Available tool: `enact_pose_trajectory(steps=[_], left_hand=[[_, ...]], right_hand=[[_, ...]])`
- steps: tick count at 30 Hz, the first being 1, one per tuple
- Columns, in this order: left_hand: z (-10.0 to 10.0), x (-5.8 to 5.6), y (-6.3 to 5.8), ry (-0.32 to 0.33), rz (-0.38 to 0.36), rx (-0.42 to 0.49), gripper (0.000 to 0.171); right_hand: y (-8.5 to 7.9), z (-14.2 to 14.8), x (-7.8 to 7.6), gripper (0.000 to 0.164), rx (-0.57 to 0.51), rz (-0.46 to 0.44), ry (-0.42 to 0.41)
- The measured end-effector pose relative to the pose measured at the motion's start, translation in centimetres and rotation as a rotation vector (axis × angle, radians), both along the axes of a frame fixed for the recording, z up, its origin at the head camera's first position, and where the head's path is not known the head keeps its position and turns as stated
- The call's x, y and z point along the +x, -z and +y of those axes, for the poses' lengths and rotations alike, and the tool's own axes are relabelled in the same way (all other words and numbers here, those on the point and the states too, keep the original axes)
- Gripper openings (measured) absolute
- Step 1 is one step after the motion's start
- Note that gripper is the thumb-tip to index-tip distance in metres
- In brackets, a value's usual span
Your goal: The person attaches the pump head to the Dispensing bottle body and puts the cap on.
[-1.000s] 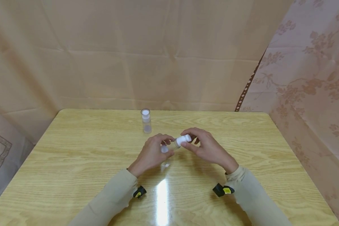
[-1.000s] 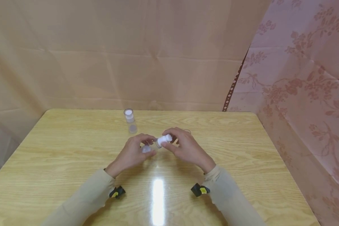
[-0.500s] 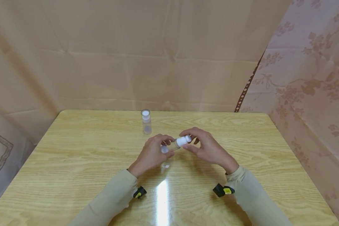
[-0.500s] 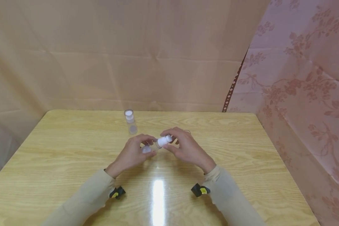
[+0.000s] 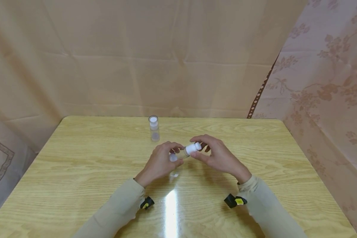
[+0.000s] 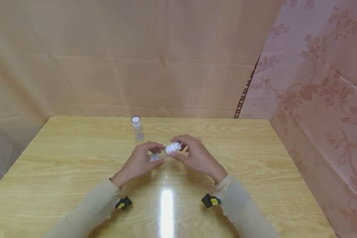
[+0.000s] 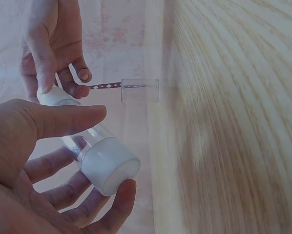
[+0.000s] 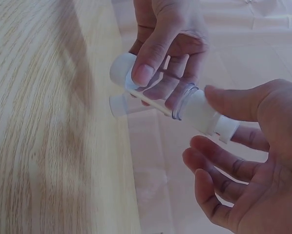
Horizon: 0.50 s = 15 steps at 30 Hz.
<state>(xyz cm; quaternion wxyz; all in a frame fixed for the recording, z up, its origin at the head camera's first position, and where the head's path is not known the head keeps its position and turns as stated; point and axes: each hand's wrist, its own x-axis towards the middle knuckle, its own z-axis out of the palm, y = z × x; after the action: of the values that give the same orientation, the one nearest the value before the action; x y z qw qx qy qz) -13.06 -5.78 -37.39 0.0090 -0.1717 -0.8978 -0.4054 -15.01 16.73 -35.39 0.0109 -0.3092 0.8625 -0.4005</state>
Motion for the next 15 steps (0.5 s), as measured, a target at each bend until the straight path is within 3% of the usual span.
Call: enact_pose_trajectory(steps=[8, 15], left_hand=[[0.01, -0.10, 0.11, 0.000, 0.006, 0.000, 0.036], [-0.03, -0.17, 0.28, 0.003, 0.000, 0.004, 0.035]], right_hand=[[0.09, 0.05, -0.08, 0.035, -0.007, 0.015, -0.017], [0.14, -0.10, -0.16, 0.024, 0.002, -0.017, -0.008]])
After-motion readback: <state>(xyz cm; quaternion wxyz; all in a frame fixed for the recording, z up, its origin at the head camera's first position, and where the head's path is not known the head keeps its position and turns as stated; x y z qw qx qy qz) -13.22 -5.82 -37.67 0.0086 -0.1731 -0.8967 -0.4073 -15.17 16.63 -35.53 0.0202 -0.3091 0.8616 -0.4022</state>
